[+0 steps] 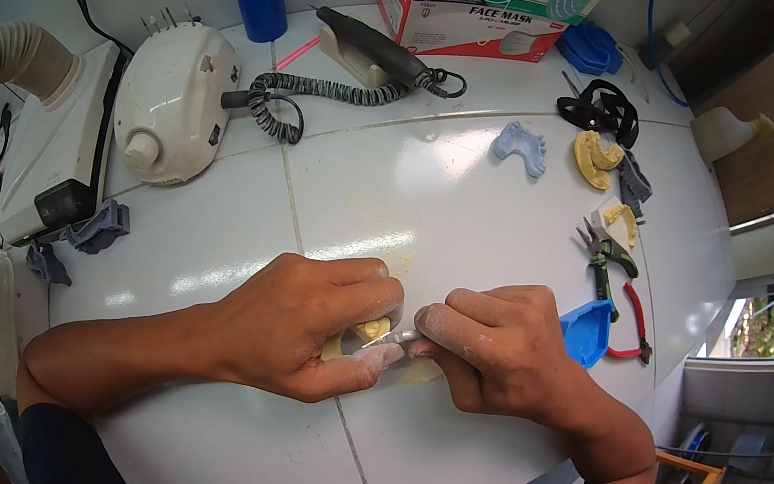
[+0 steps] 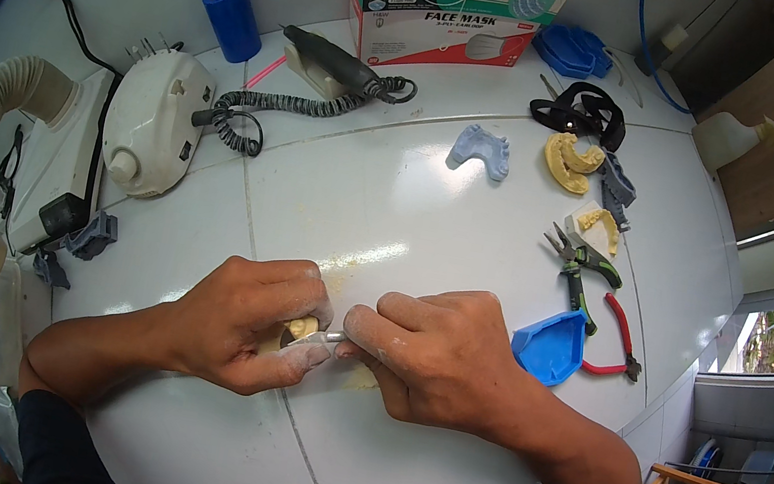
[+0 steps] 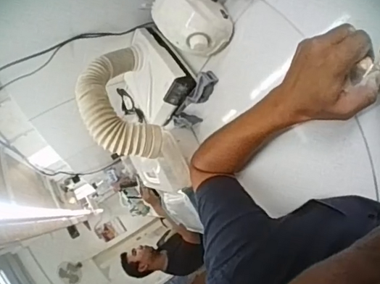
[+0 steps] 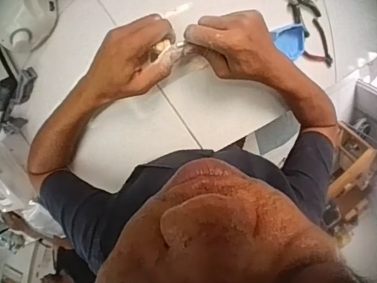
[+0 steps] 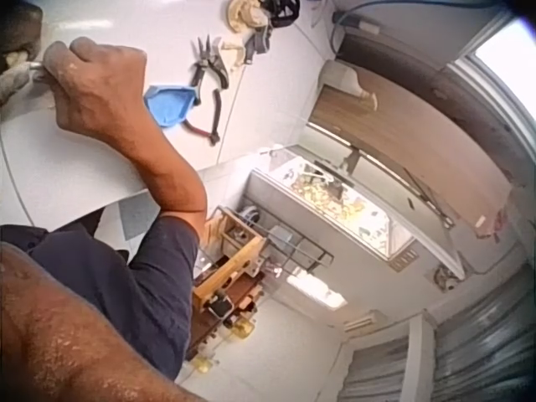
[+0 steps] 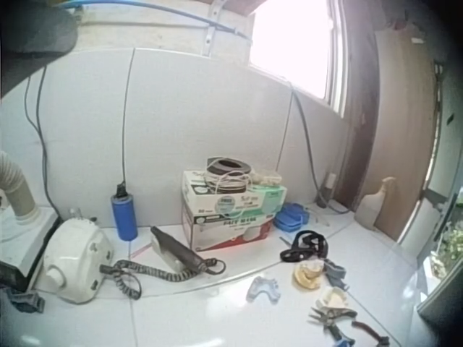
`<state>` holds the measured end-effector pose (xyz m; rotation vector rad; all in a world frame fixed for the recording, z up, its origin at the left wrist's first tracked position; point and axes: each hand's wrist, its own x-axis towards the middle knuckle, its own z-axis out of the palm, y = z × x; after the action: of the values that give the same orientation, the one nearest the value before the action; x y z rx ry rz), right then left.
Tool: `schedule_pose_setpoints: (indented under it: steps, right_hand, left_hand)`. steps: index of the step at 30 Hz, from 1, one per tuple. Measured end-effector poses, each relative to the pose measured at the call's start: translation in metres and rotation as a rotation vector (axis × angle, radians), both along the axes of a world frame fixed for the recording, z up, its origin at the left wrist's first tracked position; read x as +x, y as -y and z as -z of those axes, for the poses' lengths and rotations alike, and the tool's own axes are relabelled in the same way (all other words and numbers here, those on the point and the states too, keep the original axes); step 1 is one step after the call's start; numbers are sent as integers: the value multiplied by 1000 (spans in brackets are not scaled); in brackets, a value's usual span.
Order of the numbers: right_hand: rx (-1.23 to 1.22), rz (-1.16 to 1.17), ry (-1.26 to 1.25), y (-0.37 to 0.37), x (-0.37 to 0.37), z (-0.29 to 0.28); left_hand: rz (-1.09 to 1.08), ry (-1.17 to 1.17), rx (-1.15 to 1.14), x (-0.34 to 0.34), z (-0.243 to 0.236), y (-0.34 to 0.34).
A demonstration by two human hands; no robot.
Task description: The recorder is using a hand carving tool to refine the edges and contours of a yellow plaster dental mold.
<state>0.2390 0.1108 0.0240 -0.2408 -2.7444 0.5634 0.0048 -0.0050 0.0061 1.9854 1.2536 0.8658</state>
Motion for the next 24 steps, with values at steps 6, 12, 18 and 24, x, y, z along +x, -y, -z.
schedule_pose_setpoints:
  steps: [6, 12, 18, 24]
  right_hand:
    - [-16, -14, 9, 0, 2, 0]
    - [-16, -16, 6, 0, 1, -1]
    - [3, 2, 8, 1, 1, -1]
    - [4, 19, 16, 3, 0, -2]
  left_hand:
    - [-6, 11, 29, 0, 1, -1]
    - [-7, 15, 28, 0, 1, -1]
    - [-18, 9, 18, 1, 0, 0]
    - [-22, -33, -25, 0, -3, 1]
